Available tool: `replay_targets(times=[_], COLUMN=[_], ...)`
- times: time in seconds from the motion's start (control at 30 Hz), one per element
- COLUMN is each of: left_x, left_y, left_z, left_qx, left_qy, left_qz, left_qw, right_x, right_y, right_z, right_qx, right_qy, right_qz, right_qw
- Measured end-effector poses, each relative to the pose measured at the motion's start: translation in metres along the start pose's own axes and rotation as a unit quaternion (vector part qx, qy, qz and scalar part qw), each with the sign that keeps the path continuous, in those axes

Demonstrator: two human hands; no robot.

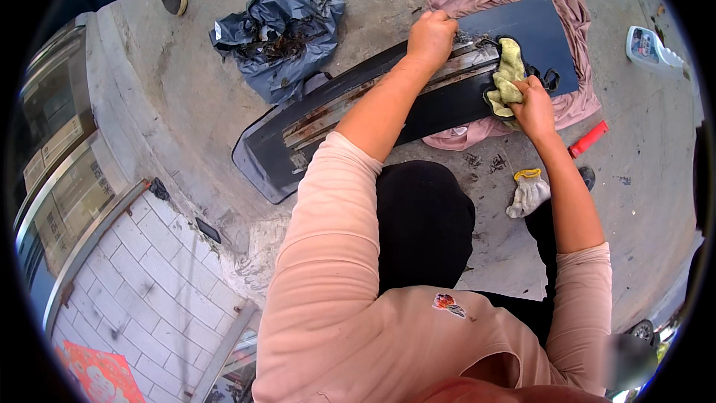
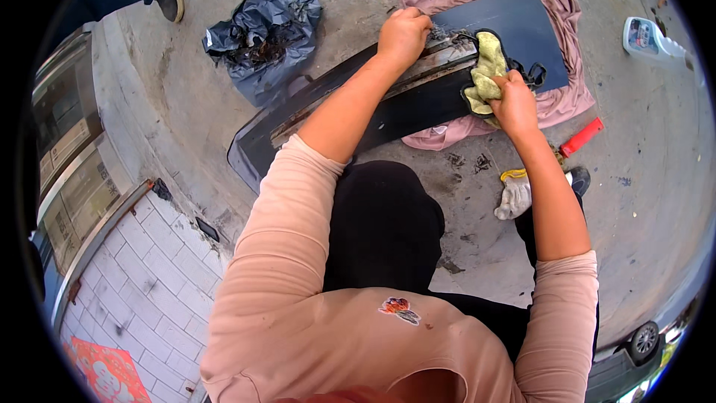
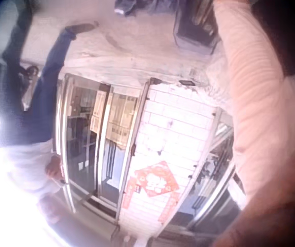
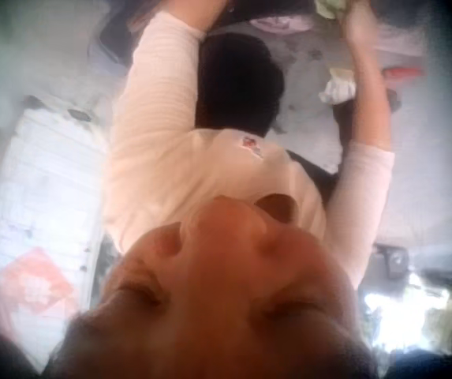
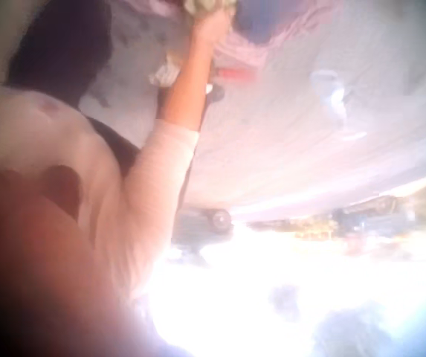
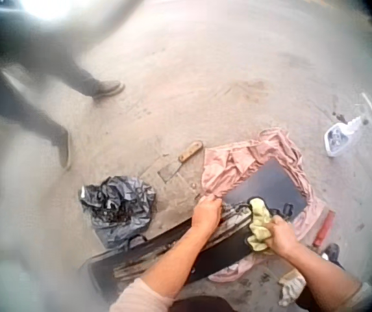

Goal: The person cleans a black car part, likely a bumper, by scraping off residue with a red scraper, applying a white cleaning liquid from a spray bottle, and scrubbing with a steel wool pad and a yellow cloth. The person repeatedly wipes and scrapes the surface to remove dirt and residue.

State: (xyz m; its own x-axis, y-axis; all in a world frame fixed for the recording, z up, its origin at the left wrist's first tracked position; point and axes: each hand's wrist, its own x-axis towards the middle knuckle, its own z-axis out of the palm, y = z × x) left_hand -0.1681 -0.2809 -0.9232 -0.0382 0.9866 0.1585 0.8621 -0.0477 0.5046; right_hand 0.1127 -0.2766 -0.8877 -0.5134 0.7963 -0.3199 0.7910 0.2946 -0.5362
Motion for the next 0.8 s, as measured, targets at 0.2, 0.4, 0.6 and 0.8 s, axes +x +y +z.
replay_targets(times=[0.2, 0.4, 0.6, 0.8], left_x=[-0.169, -0.163, -0.144, -0.285], left_y=[-0.103, -0.094, -0.086, -0.195], left_z=[-0.107, -0.099, -0.087, -0.2], left_qx=[0.025, 0.045, -0.001, 0.155], left_qy=[-0.002, 0.046, 0.039, -0.037], left_qz=[-0.221, -0.296, -0.155, -0.279], left_qw=[0.975, 0.953, 0.987, 0.947], right_x=[-0.004, 0.002, 0.003, 0.003], right_y=[0.009, -0.006, 0.005, -0.001], right_z=[-0.01, -0.008, -0.006, -0.011], right_qx=[-0.017, -0.041, -0.032, -0.054], right_qy=[-0.003, -0.024, -0.033, -0.036], right_qz=[0.013, 0.005, -0.012, -0.009], right_qw=[1.0, 0.999, 0.999, 0.998])
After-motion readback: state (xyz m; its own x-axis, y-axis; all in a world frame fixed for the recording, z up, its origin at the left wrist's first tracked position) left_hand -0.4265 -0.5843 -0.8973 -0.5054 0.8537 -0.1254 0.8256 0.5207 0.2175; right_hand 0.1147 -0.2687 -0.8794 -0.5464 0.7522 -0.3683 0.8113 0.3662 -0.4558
